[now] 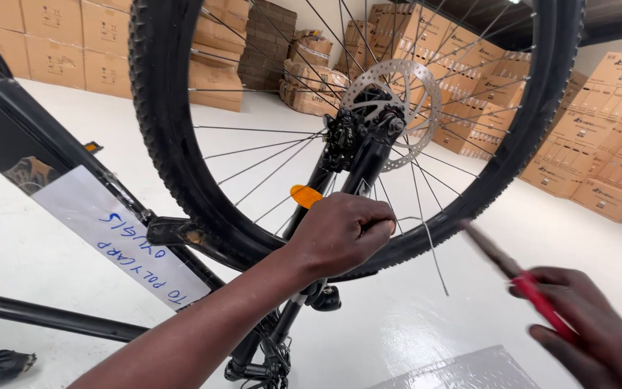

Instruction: Adjusting and crimping a cable on a bicycle front fork using pliers

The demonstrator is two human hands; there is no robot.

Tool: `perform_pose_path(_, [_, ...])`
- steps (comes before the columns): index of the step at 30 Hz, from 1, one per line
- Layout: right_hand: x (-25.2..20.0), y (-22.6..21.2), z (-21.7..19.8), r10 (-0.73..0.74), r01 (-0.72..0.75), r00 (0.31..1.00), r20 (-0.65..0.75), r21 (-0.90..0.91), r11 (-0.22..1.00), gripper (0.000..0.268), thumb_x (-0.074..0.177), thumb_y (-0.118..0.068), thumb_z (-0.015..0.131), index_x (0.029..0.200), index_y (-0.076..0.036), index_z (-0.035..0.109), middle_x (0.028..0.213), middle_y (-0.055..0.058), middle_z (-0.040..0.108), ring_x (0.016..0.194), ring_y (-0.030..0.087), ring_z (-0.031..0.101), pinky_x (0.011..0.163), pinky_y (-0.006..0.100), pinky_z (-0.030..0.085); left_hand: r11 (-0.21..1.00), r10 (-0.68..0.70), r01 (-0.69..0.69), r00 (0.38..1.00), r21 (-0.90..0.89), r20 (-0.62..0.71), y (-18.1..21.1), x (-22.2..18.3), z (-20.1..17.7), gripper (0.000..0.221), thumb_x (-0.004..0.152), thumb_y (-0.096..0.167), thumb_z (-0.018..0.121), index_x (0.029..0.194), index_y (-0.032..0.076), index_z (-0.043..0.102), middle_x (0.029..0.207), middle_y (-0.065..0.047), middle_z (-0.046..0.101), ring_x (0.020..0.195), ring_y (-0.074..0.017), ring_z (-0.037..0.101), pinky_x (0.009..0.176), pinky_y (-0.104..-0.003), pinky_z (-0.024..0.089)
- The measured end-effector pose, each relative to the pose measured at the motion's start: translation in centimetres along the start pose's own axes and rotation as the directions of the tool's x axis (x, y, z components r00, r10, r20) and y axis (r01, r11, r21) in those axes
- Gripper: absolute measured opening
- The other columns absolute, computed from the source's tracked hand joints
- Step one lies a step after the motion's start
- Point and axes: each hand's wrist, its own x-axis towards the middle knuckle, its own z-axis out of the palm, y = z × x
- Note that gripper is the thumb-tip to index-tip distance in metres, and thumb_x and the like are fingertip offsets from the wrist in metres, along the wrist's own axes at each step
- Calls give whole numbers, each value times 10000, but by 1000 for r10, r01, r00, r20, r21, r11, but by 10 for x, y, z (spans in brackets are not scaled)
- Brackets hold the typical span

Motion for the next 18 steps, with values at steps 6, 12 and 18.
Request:
perform_pose_path(6, [11, -61, 11, -222, 177, 975, 15, -657, 733, 684, 798, -241, 621, 1458, -351, 478, 1605, -11, 420, 1326, 246, 506, 948, 417, 479, 998, 59, -60, 997, 22, 47, -6, -5, 13, 305, 865, 163, 551, 624, 115, 370, 521, -48, 395, 511, -221, 356, 497, -414, 241])
perform_pose_path(12, [15, -62, -2, -323, 167, 940, -107, -682, 712, 583, 846, -107, 586, 1407, -264, 557, 1613, 52, 468, 1387, 296, 522, 998, 473, 436, 1000, 8, -8, 998, 1, 62, -3, -5, 14, 234, 819, 151, 521, 615, 119, 409, 515, -40, 409, 511, -194, 346, 488, -404, 228])
perform_pose_path(18, [14, -62, -6, -361, 212, 929, -78, -689, 693, 687, 779, -8, 587, 1411, -273, 535, 1620, 25, 477, 1420, 286, 510, 1010, 483, 425, 997, 71, -70, 997, -22, 33, -9, -5, 22, 218, 790, 103, 501, 632, 107, 351, 543, -58, 337, 535, -200, 295, 505, -402, 218])
